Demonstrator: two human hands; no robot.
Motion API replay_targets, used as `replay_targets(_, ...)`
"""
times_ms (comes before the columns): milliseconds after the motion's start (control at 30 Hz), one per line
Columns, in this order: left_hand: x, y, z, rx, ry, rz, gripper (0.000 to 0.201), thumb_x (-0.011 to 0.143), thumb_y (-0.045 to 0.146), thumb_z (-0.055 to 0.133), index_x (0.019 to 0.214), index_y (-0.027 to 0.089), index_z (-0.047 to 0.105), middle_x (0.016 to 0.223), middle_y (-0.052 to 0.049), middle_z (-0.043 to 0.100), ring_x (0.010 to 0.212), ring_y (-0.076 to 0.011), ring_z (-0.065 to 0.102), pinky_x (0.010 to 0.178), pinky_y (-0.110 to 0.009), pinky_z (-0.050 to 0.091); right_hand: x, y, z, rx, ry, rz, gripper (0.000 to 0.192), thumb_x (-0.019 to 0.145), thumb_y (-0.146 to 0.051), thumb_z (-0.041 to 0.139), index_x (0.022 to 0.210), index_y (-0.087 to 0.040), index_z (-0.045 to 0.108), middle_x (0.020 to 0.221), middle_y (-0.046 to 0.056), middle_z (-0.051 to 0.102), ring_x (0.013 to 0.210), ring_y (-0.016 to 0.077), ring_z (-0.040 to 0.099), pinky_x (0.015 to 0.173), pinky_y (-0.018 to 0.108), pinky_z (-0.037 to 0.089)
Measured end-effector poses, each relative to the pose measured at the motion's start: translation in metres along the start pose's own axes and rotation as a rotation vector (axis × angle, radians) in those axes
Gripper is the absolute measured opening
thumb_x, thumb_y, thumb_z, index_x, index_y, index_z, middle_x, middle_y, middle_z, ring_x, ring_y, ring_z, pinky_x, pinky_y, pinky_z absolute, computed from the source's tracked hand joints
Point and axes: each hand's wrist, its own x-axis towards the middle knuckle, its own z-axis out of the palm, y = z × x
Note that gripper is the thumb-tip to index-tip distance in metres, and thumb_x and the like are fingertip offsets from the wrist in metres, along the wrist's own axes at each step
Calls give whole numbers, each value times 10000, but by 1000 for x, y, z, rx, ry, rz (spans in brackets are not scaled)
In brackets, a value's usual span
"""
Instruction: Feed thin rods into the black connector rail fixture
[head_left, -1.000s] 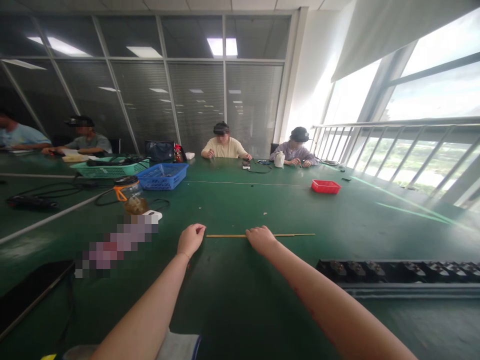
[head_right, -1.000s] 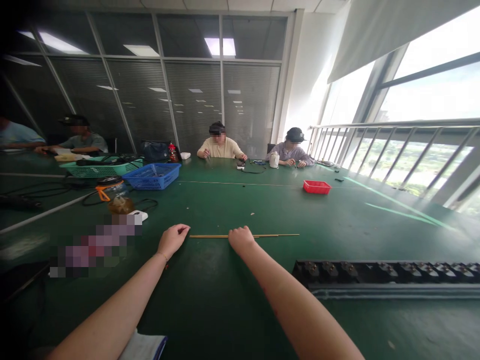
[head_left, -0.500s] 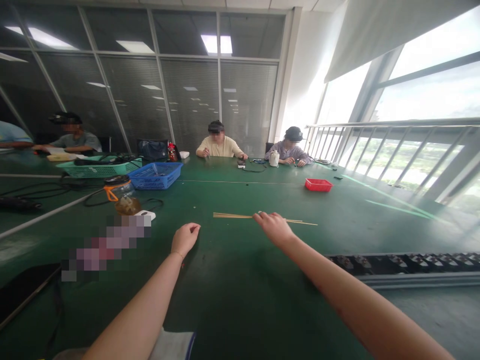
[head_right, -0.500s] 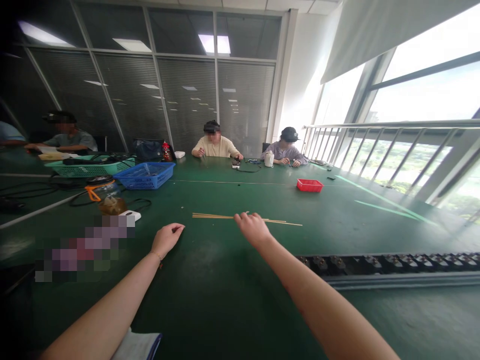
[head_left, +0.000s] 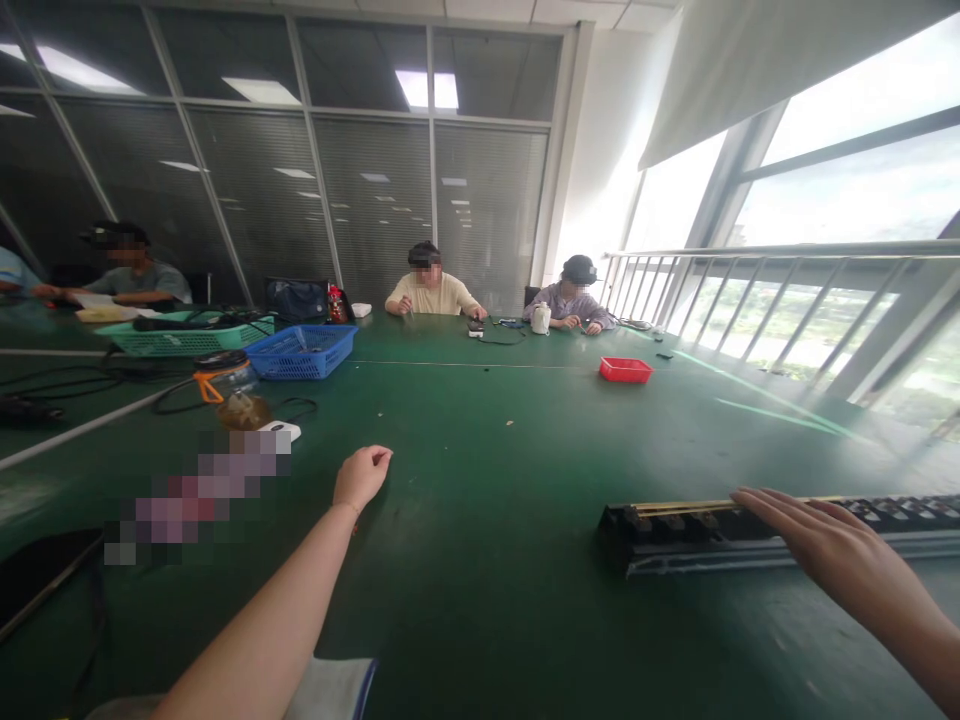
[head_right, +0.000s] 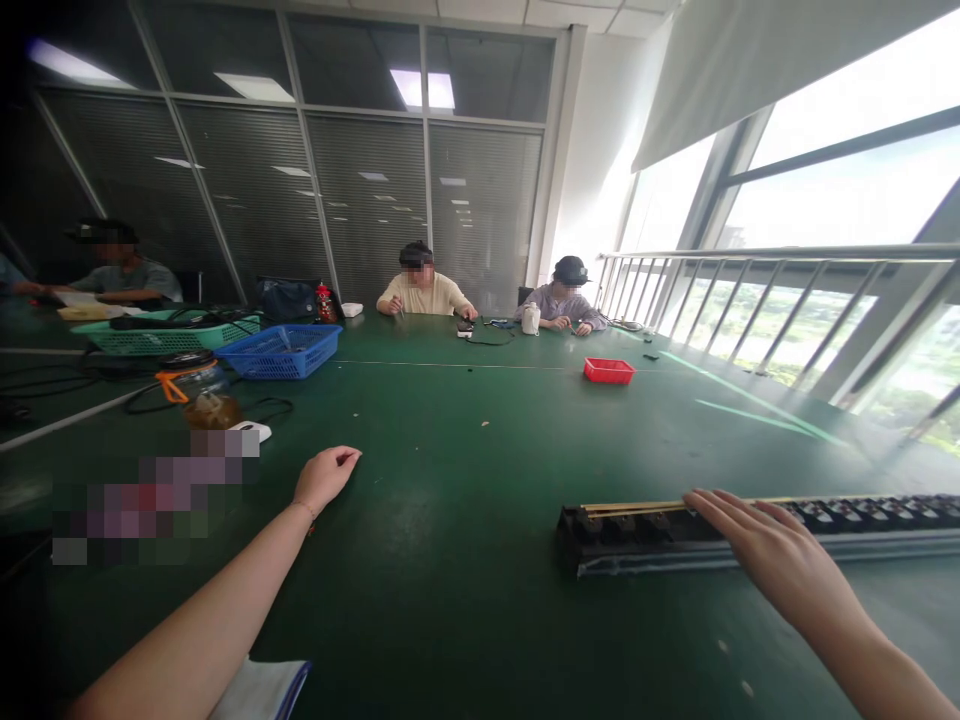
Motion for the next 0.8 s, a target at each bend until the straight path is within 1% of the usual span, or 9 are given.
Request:
replay_targets(100, 1, -2, 0, -7, 1, 8, 252, 759, 352, 445, 851, 249, 655, 897, -7, 661, 773, -163, 585, 598, -230, 406, -11, -2, 13, 35, -40, 52, 464, 783, -169, 265, 1166, -212, 523, 1111, 37, 588, 1002, 197, 551, 784, 345, 438)
replay_targets(167, 1, -2, 0, -11, 0, 7, 255, 760, 358, 444, 851, 248, 655, 901, -9, 662, 775, -165, 587, 603, -233, 409, -13, -5, 16, 51, -73, 89, 465, 786, -174, 265, 1170, -201, 524, 1139, 57, 568, 1037, 207, 528, 805, 352, 430)
replay_targets(300, 0, -2, 0, -15, 6, 14, 264, 761, 367, 447, 857, 242, 658, 912, -18, 664, 786, -174, 591, 607, -236, 418, -11, -12, 14, 65, -111, 125, 463, 802, -180, 259, 1195, -212, 502, 1207, 67, 514, 1090, 215, 488, 851, 369, 394)
replay_targets(433, -1, -1, -1, -19, 2, 12, 267, 761, 363, 451, 871, 236, 659, 919, -20, 666, 783, -171, 594, 594, -230, 420, -11, -16, 13, 89, -105, 141, 468, 791, -175, 261, 1191, -218, 500, 1205, 67, 516, 1098, 204, 481, 861, 353, 386)
replay_targets(567, -1, 0, -1, -9, 6, 6, 257, 763, 354, 453, 862, 240, 661, 913, -13, 668, 793, -170, 593, 620, -230, 424, -12, -20, 13, 79, -129, 181, 472, 786, -177, 259, 1195, -207, 493, 1207, 82, 512, 1104, 206, 475, 875, 356, 373)
replay_targets(700, -1, 0, 0, -19, 8, 8, 252, 763, 354, 455, 855, 239, 660, 907, -12, 669, 791, -166, 593, 628, -228, 421, -11, -22, 11, 61, -107, 180, 487, 789, -168, 251, 1222, -219, 465, 1222, 75, 502, 1135, 207, 444, 887, 364, 365)
replay_targets(800, 0, -1, 0, -22, 6, 6, 249, 763, 354, 455, 854, 244, 658, 912, -7, 668, 796, -167, 593, 627, -231, 419, -11, -22, 10, 79, -101, 191, 495, 777, -170, 258, 1225, -226, 461, 1218, 76, 507, 1128, 209, 453, 889, 366, 371)
